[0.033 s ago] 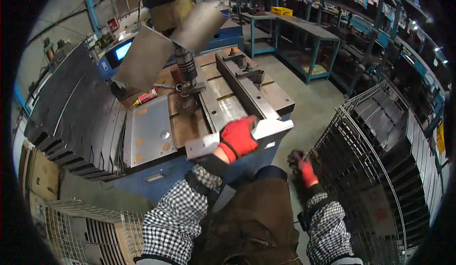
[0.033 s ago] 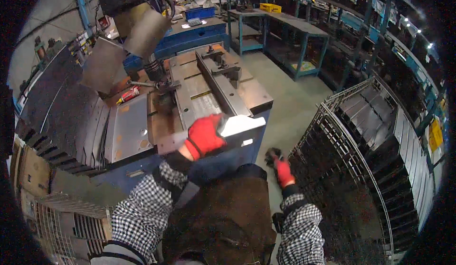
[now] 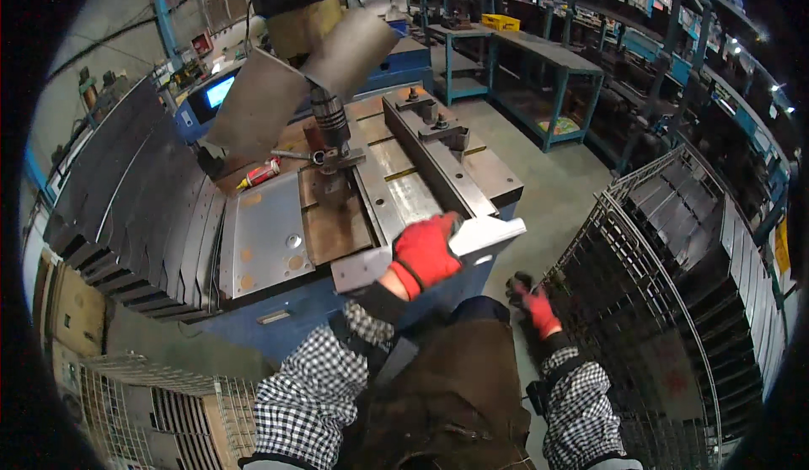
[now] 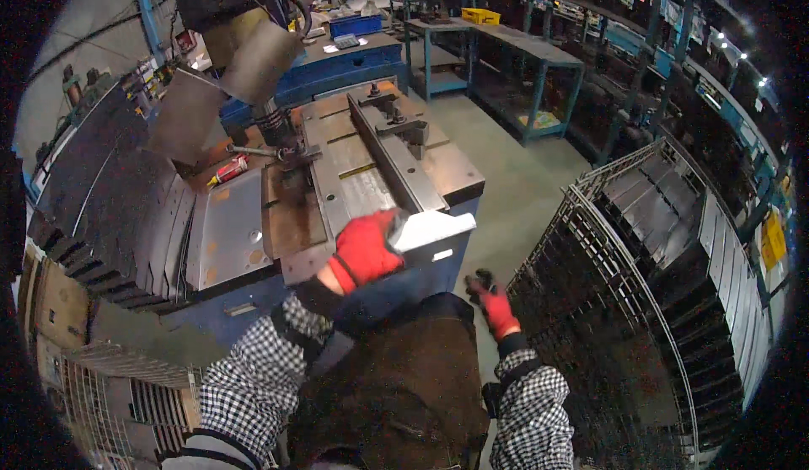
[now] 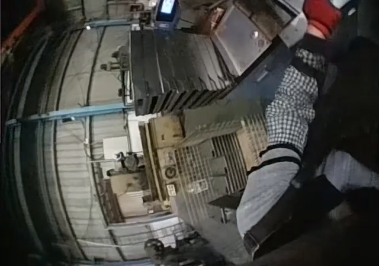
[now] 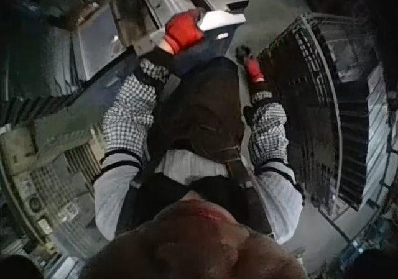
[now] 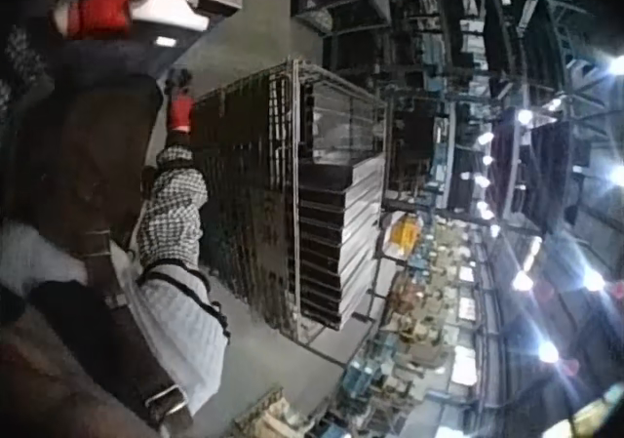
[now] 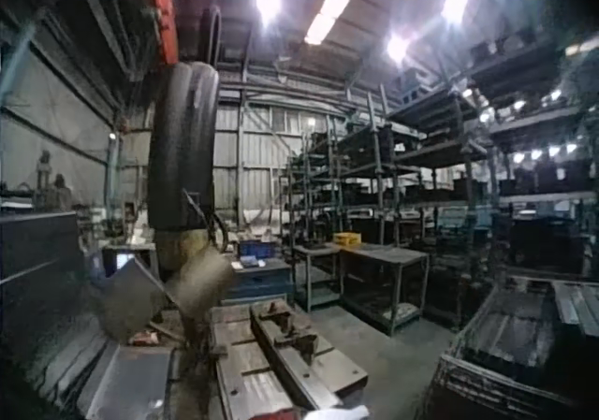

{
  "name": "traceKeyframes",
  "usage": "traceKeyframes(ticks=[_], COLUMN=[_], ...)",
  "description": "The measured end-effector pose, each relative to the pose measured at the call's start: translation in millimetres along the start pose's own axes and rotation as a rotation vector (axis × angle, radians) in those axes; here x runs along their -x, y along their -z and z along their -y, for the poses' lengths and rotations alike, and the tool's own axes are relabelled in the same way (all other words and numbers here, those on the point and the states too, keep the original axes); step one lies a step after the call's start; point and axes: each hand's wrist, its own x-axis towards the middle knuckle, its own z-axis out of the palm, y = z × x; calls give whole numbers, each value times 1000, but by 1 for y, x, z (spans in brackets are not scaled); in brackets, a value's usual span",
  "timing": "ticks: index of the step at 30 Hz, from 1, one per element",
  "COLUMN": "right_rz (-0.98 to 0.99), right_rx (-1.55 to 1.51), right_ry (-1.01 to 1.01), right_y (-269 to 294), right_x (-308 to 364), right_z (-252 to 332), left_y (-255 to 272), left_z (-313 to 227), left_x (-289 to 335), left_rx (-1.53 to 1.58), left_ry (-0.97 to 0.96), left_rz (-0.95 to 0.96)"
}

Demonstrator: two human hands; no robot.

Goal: Positioning metal plates on a workbench and using a vertical drilling machine to create holes.

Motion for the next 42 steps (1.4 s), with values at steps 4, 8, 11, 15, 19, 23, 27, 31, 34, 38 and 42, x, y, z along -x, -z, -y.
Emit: traceKeyframes(ticks=[4, 8, 11, 15, 19, 23, 27, 31, 34, 38, 42], right_rz=[138, 228, 182, 251, 422, 558, 612, 576, 581, 565, 533], right_rx=[84, 94, 64, 631, 1348, 1533, 1445, 1478, 1473, 1451, 1283], right_ry=[98, 47, 251, 636, 1036, 1119, 1178, 1150, 1120, 1170, 1186], right_y=[17, -67, -48, -120, -189, -235, -256, -237, -246, -249, -244], right_x=[18, 67, 82, 88, 63, 24, 8, -3, 3, 0, -9], right_z=[-21, 88, 173, 299, 363, 362, 327, 290, 284, 285, 277], left_y=[-2, 3, -9, -88, -134, -203, -226, -200, -169, -85, -3], left_z=[-40, 8, 19, 93, 72, 103, 144, 106, 85, 31, -8], left_x=[20, 69, 87, 160, 145, 116, 126, 110, 108, 97, 65], left_rx=[365, 1033, 1101, 443, 26, 671, 1013, 242, 147, 436, 370], left_ry=[-213, -218, -152, 89, -93, -65, 44, 131, 112, -52, -292], left_rz=[-91, -172, -264, -183, -57, -164, -286, 129, 230, 145, -324])
